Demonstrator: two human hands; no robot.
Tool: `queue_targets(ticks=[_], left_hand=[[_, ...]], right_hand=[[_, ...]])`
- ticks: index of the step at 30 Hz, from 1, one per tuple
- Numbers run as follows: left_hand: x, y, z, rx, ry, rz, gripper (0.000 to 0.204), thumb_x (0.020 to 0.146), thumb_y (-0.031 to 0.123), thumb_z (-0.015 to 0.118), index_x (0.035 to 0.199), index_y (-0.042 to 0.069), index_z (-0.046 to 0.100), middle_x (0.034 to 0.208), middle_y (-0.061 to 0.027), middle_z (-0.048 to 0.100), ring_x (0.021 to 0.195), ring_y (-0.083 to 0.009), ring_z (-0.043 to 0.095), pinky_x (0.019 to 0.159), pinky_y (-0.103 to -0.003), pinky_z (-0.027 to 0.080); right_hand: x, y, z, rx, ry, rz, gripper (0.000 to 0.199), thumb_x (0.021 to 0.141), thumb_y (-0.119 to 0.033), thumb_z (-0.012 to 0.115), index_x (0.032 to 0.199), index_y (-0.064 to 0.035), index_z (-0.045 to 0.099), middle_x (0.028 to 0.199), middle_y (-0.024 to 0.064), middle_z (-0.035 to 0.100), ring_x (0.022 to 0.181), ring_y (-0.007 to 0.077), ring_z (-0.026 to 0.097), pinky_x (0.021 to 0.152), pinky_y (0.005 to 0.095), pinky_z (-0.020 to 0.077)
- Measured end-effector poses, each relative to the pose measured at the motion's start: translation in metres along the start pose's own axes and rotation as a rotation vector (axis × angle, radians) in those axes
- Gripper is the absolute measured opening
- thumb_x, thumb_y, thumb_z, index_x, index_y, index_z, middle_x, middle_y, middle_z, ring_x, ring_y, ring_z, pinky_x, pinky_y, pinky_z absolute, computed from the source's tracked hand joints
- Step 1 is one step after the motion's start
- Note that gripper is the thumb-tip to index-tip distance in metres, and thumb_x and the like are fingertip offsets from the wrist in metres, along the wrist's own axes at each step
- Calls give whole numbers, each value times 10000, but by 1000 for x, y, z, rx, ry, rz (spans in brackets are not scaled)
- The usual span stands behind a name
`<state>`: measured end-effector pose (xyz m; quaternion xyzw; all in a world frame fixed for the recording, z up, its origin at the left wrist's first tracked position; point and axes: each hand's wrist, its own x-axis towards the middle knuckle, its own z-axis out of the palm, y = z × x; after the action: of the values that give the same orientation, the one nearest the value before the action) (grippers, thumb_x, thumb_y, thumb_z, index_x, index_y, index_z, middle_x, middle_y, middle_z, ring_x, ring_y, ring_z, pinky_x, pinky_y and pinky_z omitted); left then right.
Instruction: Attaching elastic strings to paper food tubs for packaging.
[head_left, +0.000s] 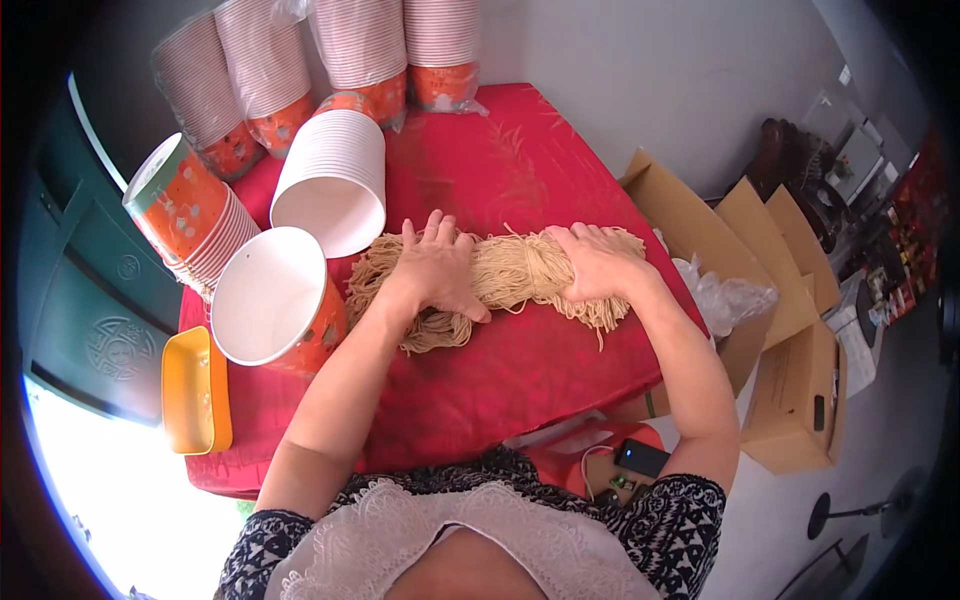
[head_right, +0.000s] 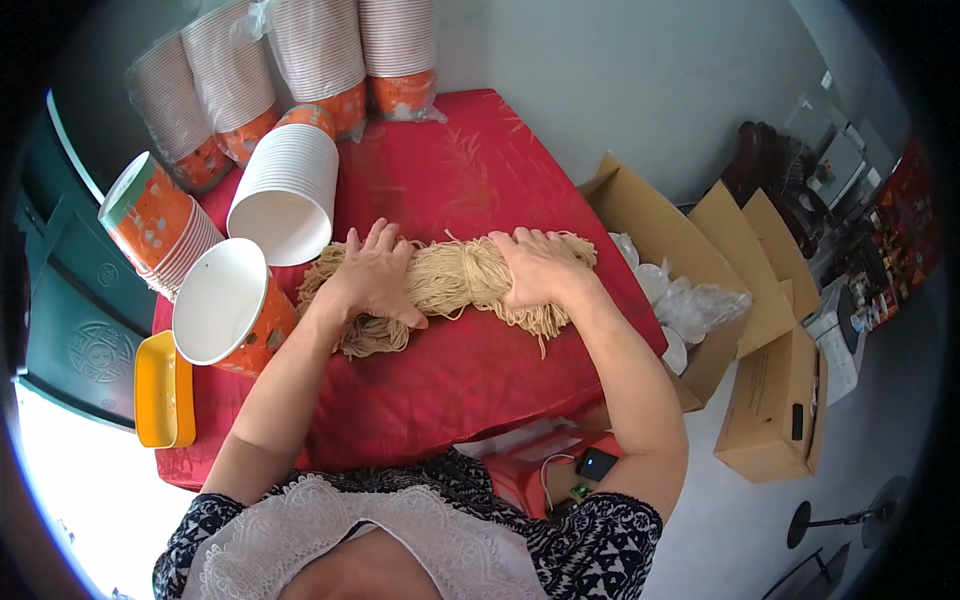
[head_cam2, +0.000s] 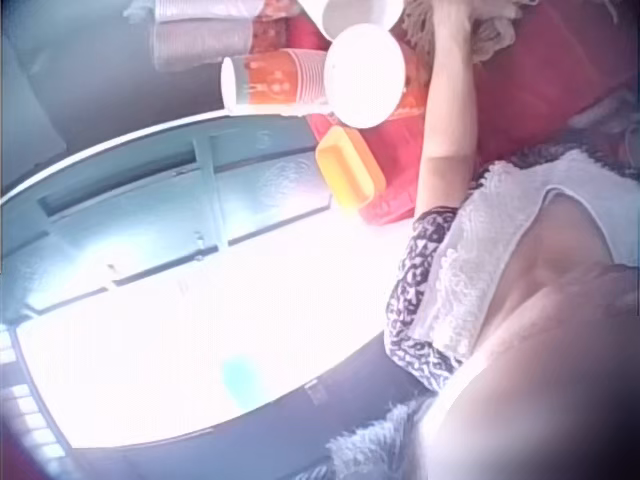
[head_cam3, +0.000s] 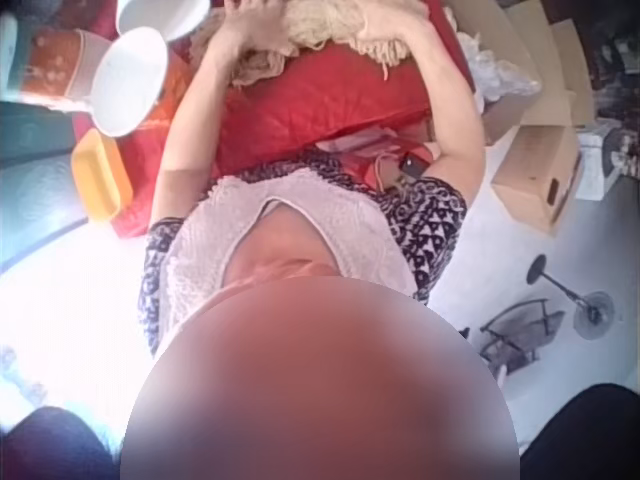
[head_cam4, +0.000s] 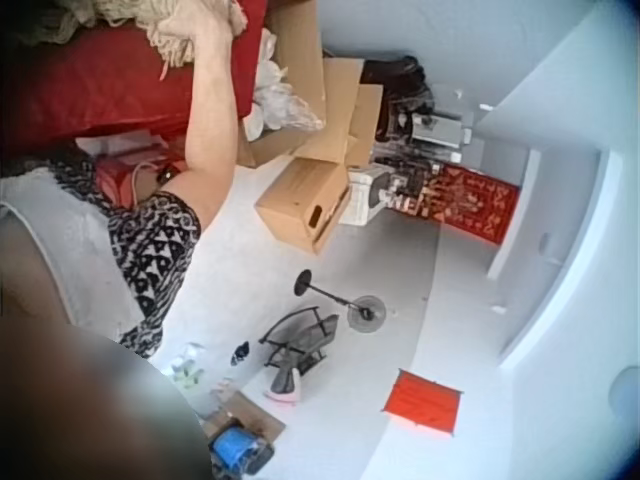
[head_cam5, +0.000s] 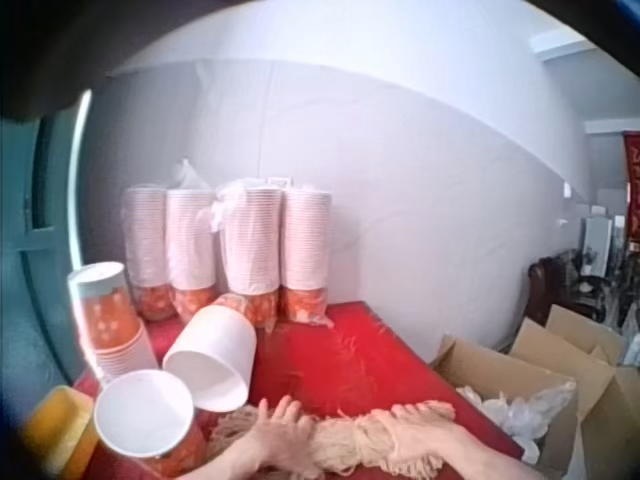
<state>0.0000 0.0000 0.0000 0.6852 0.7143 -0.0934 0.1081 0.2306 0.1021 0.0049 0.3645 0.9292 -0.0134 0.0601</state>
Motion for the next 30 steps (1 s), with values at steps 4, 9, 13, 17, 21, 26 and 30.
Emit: queue_targets(ticks=[4,9,13,17,21,26,30], left_hand=[[-3,-12,5,-92,250,108,1018,533,523,834,1314,-10,458,1325,-195,518,1338,-360,409,1141,-656,172],[-21,-3,40,-246,838,148,771,571,238,879,1197,3,495,1000,-162,560,969,-364,554,886,-520,413],[-57,18,51,-69,927,157,732,637,204,821,1248,13,465,1079,-197,506,1009,-365,509,895,-474,404],[-81,30,59,147,752,267,812,693,234,781,1394,52,414,1098,-174,510,1049,-330,508,914,-459,402],[-111,43,50,153,670,370,733,734,233,743,1377,20,461,1014,-149,517,932,-294,522,826,-416,436],[-137,58,39,99,577,518,662,743,266,740,1291,-41,529,984,-158,526,894,-277,539,764,-378,479],[-149,65,31,110,494,563,624,754,302,738,1231,-59,560,914,-133,571,801,-237,580,641,-323,512]], right_hand=[[7,3,4,-64,187,-100,661,702,-196,772,1281,-55,485,1059,162,581,1062,348,566,929,479,438],[8,2,-8,-389,1013,-394,407,742,-67,673,1139,-112,590,982,83,554,965,253,574,913,415,443],[6,20,8,-503,1277,-387,480,769,-70,670,1212,-180,523,1136,42,511,1084,228,528,1000,415,393],[-17,48,45,-293,769,-284,632,776,2,621,1365,-167,466,1268,114,487,1179,312,504,1038,456,388],[-55,38,26,166,316,23,757,783,40,611,1472,-184,391,1375,161,479,1244,346,492,1020,412,429],[-75,73,27,449,587,-41,407,752,108,495,1086,-23,687,1386,212,510,1254,368,518,1037,399,435],[-77,42,12,488,930,-14,279,709,126,487,892,11,662,1170,170,622,1036,331,599,884,393,495]])
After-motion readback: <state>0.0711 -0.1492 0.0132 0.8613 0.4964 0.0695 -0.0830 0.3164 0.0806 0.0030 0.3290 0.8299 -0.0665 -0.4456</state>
